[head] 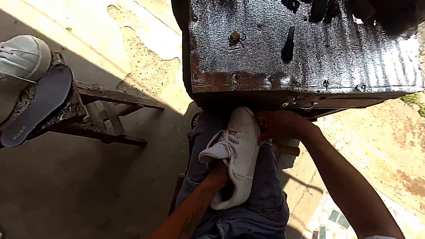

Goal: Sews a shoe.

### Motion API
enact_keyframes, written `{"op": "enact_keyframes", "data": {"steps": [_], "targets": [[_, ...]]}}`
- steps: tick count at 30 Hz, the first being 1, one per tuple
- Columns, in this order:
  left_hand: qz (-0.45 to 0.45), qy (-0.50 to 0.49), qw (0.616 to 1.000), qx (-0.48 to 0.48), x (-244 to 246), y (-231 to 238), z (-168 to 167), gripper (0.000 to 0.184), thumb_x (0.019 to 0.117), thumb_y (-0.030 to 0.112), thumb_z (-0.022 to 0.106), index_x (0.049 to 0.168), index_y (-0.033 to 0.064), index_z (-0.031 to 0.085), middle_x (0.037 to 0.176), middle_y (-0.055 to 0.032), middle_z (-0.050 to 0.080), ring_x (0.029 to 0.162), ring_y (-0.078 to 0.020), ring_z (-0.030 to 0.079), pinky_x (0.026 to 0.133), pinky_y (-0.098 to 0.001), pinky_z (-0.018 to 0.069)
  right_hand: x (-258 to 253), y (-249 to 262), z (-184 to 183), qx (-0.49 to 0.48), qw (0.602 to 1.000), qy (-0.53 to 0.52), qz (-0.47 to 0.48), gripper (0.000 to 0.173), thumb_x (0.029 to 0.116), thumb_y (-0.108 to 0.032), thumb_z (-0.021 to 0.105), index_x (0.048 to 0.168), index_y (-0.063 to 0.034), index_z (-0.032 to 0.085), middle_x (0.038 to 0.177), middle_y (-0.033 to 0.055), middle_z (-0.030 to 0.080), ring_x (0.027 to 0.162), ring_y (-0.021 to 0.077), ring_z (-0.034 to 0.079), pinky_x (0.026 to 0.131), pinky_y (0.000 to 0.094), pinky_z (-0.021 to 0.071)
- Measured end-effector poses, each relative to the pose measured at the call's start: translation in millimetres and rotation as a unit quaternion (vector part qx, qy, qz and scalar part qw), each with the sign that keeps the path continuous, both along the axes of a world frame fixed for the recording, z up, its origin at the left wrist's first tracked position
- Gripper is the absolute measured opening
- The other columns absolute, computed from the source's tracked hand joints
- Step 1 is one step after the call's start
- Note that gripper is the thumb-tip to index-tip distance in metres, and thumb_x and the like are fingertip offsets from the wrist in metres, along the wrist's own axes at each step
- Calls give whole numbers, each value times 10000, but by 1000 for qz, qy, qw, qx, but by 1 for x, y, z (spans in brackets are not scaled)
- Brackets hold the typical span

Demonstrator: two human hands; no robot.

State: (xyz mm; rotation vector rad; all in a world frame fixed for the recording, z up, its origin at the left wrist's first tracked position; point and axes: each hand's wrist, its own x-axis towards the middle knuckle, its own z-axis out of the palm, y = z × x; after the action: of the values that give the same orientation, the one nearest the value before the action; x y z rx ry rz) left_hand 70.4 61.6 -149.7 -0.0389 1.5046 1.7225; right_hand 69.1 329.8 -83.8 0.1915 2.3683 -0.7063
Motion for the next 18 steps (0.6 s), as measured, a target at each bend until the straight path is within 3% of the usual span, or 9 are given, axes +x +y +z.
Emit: {"op": "enact_keyframes", "data": {"steps": [3, 5, 7, 9, 12, 14, 15, 18], "targets": [[-37, 48, 998, -25, -2, -3, -3, 274, 1018, -38, 449, 1283, -70, 515, 1067, -13, 612, 993, 72, 567, 910, -118, 474, -5, 1, 0, 9, 1000, 1, 24, 550, 823, -487, 839, 1174, -135, 605, 921, 86, 687, 875, 293, 678, 775, 588, 527], [-29, 38, 999, -27, -3, -3, -4, 276, 1014, -45, 457, 1285, -61, 509, 1063, -9, 615, 989, 72, 573, 908, -122, 482, -6, 4, -4, -1, 999, 13, 43, 481, 900, -471, 771, 1206, -133, 615, 969, 83, 704, 908, 294, 693, 814, 594, 536], [-34, 44, 998, -32, -3, -4, -4, 292, 1004, -51, 469, 1293, -67, 509, 1070, -11, 617, 994, 73, 572, 912, -121, 479, 1, 11, -11, -16, 996, 69, 61, 300, 1010, -365, 647, 1210, -143, 650, 1004, 75, 727, 905, 292, 713, 813, 595, 554], [-36, 63, 997, -41, -1, -3, -4, 303, 1005, -53, 471, 1306, -80, 503, 1091, -23, 610, 1013, 74, 561, 925, -115, 464, 13, 14, -6, -15, 991, 121, 50, 247, 1052, -301, 578, 1226, -152, 668, 1037, 69, 738, 926, 283, 723, 836, 590, 557], [-42, 101, 992, -61, 1, -4, -3, 318, 990, -44, 511, 1302, -108, 509, 1110, -45, 616, 1029, 79, 553, 940, -107, 449, 40, -3, 16, 21, 977, 210, 16, 253, 1013, -322, 627, 1172, -139, 700, 1046, 67, 723, 910, 264, 709, 814, 569, 558], [-23, 78, 996, -44, 2, -4, -5, 282, 979, -66, 511, 1260, -65, 528, 1061, 1, 627, 1001, 87, 574, 920, -106, 474, 61, -30, 16, 65, 972, 223, 17, 275, 981, -389, 662, 1126, -165, 729, 1027, 45, 726, 897, 251, 705, 807, 549, 554], [-23, 67, 997, -37, 1, -4, -5, 285, 984, -75, 502, 1268, -70, 523, 1060, -4, 617, 997, 73, 569, 915, -116, 471, 68, -43, 9, 81, 972, 221, 19, 257, 997, -358, 647, 1147, -166, 729, 1040, 54, 738, 920, 264, 718, 821, 549, 557], [-29, 32, 999, 5, -3, -2, -3, 282, 962, -93, 501, 1222, 7, 544, 1006, 48, 647, 964, 67, 606, 891, -138, 510, 80, -66, -15, 112, 954, 277, -10, 158, 978, -105, 620, 1108, -113, 711, 977, 109, 731, 852, 323, 726, 729, 543, 575]]}}
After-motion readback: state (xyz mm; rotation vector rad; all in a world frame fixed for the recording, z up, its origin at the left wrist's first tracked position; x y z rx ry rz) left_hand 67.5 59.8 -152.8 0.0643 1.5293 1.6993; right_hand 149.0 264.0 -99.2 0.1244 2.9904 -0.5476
